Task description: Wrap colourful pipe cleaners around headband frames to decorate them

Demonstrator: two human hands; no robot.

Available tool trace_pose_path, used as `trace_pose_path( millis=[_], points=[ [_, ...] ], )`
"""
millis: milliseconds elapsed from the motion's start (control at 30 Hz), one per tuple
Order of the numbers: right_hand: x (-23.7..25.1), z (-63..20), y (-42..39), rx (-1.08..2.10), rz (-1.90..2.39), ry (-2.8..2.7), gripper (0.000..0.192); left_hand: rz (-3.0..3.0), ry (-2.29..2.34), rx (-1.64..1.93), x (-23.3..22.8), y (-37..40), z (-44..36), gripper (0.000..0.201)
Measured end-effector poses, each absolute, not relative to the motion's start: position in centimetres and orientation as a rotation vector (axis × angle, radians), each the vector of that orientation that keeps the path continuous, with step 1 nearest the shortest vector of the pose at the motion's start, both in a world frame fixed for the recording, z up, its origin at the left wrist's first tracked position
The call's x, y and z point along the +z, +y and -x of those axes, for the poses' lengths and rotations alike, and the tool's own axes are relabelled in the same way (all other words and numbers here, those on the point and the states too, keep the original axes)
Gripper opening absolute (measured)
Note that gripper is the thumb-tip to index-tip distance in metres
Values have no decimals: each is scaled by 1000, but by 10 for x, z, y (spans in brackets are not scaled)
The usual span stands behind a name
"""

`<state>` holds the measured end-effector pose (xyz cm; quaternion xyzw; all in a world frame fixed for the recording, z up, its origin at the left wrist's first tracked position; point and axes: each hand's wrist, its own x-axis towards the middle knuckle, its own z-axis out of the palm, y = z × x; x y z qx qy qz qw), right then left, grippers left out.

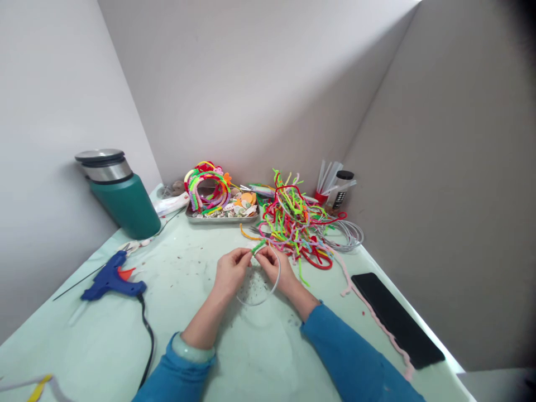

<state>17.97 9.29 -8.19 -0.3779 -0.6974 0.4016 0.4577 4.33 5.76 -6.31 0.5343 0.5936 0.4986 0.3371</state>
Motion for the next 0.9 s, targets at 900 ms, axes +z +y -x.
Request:
trace_pose_path(
  millis=[900],
  points=[
    [-84,-181,97,1277,806,-1616,17,-962,1346,1236,-51,54,-45,33]
  ],
)
